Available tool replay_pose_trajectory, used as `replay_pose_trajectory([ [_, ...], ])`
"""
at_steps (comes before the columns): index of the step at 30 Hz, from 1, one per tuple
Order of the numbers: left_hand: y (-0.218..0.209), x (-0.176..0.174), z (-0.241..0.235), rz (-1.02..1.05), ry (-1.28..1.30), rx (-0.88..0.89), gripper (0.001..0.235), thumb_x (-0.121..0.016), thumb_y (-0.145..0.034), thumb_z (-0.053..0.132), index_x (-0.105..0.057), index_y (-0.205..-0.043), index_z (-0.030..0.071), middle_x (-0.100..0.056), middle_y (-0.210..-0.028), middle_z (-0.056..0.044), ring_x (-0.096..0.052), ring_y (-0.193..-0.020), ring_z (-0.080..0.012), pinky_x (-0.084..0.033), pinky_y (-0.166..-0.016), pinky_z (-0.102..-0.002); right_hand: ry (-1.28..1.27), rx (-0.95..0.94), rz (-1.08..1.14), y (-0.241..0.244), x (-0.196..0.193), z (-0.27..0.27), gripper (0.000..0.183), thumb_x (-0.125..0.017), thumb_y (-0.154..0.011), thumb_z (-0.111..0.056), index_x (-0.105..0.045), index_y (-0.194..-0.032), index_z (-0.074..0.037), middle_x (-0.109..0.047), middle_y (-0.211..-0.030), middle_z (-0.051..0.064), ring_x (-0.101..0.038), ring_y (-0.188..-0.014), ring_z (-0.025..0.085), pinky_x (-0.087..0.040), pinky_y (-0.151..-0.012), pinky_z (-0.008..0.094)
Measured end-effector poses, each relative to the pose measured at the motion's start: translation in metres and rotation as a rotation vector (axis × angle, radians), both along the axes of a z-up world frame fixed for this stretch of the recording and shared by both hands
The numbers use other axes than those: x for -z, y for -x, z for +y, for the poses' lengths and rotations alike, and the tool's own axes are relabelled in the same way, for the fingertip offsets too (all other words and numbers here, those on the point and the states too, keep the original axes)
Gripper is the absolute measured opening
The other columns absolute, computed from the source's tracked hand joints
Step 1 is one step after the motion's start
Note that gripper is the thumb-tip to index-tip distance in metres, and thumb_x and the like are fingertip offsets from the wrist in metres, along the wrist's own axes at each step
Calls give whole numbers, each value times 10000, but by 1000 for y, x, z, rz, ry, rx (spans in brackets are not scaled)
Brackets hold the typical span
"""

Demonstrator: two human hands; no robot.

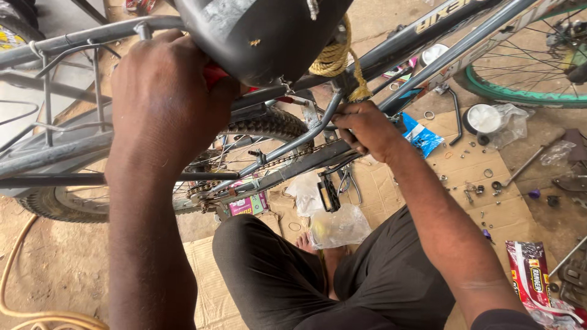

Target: The person is repairing a bicycle while sitting on the floor. They use pliers to adjust a cable near the seat post and handle a plastic bag containing small parts.

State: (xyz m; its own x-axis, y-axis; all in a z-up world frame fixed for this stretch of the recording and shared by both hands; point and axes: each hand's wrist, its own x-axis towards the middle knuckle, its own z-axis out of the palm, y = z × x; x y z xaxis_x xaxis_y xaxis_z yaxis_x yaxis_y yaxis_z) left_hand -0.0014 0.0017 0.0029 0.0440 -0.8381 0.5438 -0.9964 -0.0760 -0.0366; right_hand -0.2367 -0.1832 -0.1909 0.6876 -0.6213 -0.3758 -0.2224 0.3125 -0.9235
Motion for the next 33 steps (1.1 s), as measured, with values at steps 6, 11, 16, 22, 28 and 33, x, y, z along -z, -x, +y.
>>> replay_pose_trajectory([
  [6,7,-7,-5,114,-84,-52,191,-864,-882,207,-795,-905,30,-727,-814,-126,-671,-608,-227,-513,-545,-379,-12,-13,0,4,-5,-6,193,-584,-969,-157,-683,-975,9,-507,-542,28,-352,-348,82,-229,-309,260],
  [11,7,-7,-2,101,-53,-47,233,-897,-838,229,-802,-933,38,-738,-846,-128,-698,-657,-246,-539,-594,-392,1,-35,-63,5,11,-11,179,-581,-963,-160,-695,-963,-22,-526,-565,18,-403,-390,70,-277,-329,249],
  [16,5,-5,-2,69,-22,-12,239,-897,-877,234,-796,-963,35,-741,-882,-128,-711,-718,-249,-548,-646,-394,165,197,-325,-24,54,41,123,-579,-988,-139,-634,-922,-50,-543,-612,35,-439,-424,82,-329,-352,253],
  [22,6,-6,-3,102,-113,-66,188,-855,-907,198,-772,-879,32,-714,-810,-136,-660,-624,-262,-505,-562,-417,405,546,-596,-91,118,117,135,-520,-1141,-191,-561,-1045,-105,-501,-728,-6,-447,-568,76,-360,-470,245],
  [28,4,-6,-2,54,-10,12,244,-889,-896,250,-764,-877,42,-707,-814,-127,-660,-652,-219,-514,-564,-359,190,333,-347,-29,72,70,189,-476,-1067,-241,-596,-1048,-97,-563,-619,19,-460,-447,92,-387,-400,261],
  [33,6,-11,-4,62,-35,-26,199,-859,-854,190,-769,-869,12,-705,-790,-148,-669,-610,-266,-516,-559,-410,118,14,-153,-2,34,15,204,-529,-1028,-205,-630,-958,-41,-584,-618,42,-446,-429,92,-359,-390,261],
])
